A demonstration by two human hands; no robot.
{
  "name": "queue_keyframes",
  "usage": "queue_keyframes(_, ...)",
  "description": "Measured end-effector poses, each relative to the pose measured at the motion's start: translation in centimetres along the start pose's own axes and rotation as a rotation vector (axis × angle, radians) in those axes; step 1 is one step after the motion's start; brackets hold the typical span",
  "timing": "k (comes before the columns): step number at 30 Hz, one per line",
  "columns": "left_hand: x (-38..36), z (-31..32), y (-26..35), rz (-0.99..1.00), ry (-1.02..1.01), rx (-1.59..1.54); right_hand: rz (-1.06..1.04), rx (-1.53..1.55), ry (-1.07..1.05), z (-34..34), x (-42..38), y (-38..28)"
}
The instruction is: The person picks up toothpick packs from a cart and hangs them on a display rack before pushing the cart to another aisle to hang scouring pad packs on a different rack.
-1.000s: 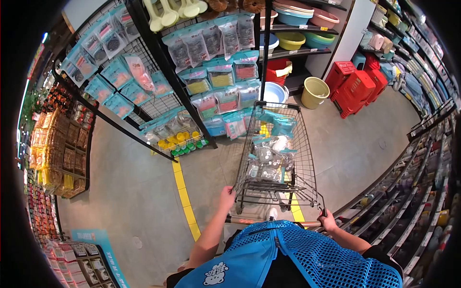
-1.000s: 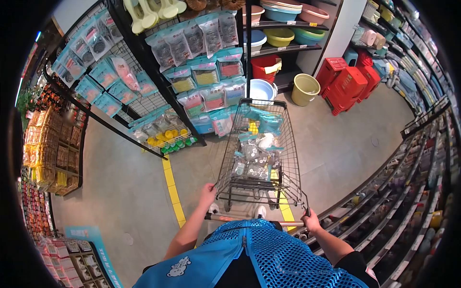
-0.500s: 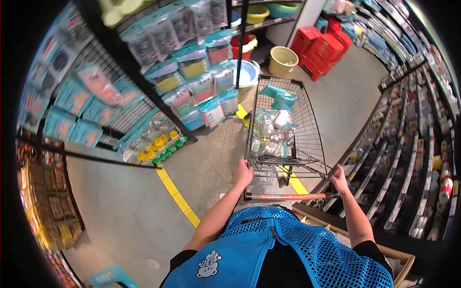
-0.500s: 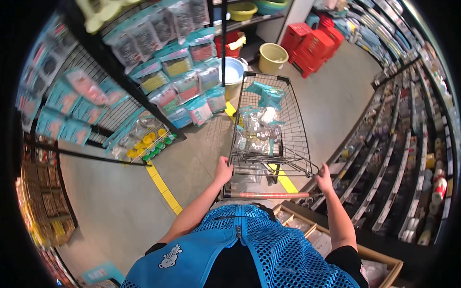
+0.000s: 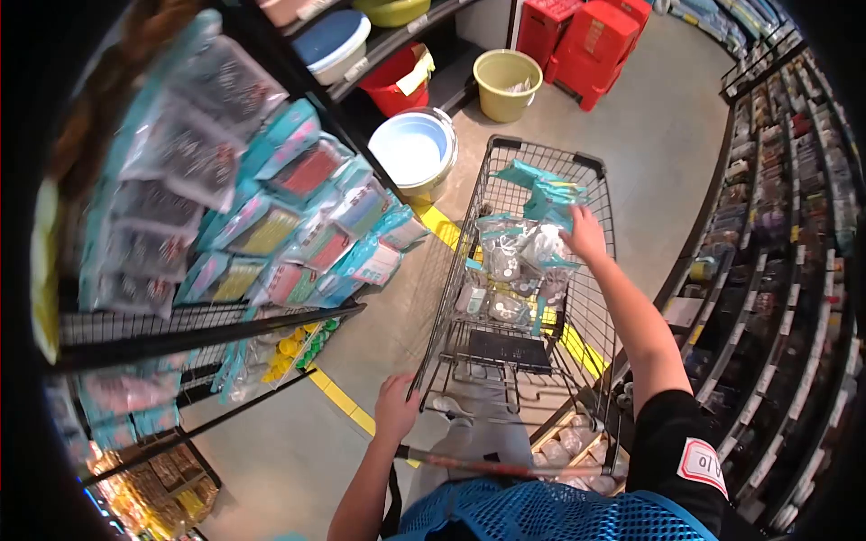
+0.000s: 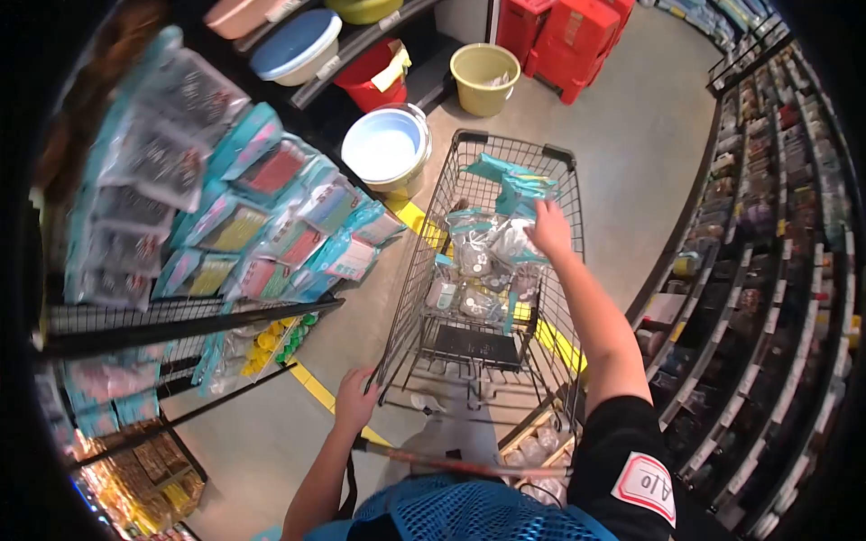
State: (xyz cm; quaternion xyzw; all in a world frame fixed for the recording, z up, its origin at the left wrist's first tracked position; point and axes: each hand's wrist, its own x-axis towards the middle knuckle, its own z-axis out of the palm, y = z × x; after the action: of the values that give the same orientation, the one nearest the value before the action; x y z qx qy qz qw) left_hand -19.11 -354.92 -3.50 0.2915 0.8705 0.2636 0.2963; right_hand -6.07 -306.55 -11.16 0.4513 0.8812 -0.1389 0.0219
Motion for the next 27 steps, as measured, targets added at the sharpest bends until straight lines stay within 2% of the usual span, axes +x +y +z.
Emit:
queue_keyframes(4, 2.8, -2.1, 1.8, 0.03, -0.04, 0.045, -0.019, -0.281, -0.053, 6.7, 11.1, 2.5)
queue_keyframes(6, 3.7, -2.6, 1.9, 0.013, -0.069, 0.055, -0.147, -0.399, -0.023, 8.5, 12.9, 3.4)
queue_keyframes(9, 4.8, -2.9, 2.6, -0.029, -0.09, 0.061, -0.158, -0.343, -0.078, 8.8, 14.0, 3.1)
queue_keyframes(15, 5.3, -2.4, 3.3, -0.039, -0.101, 0.047, -0.255, -0.129, -0.001, 5.8, 13.4, 4.6)
queue_keyframes(18, 5.1, -2.1, 3.7, 0.004, -0.09, 0.076, -0.251, 0.032, 0.019, 1.2, 13.0, 3.6)
queue_keyframes(21, 4.6, -1.5, 3.2, -0.016, -0.114, 0.049, -0.297, 0.074, 0.086, -6.5, 10.5, 0.6)
queue_keyframes(25, 4.4, -1.8, 5.1, 0.077, -0.064, 0.234, -0.403, 0.166, 0.317, -16.2, 3.8, -3.6)
queue_keyframes(27, 4.8, -2.0, 7.3, 0.05, -0.007, -0.074, -0.495, 0.183, 0.432, -20.1, -1.1, -6.3)
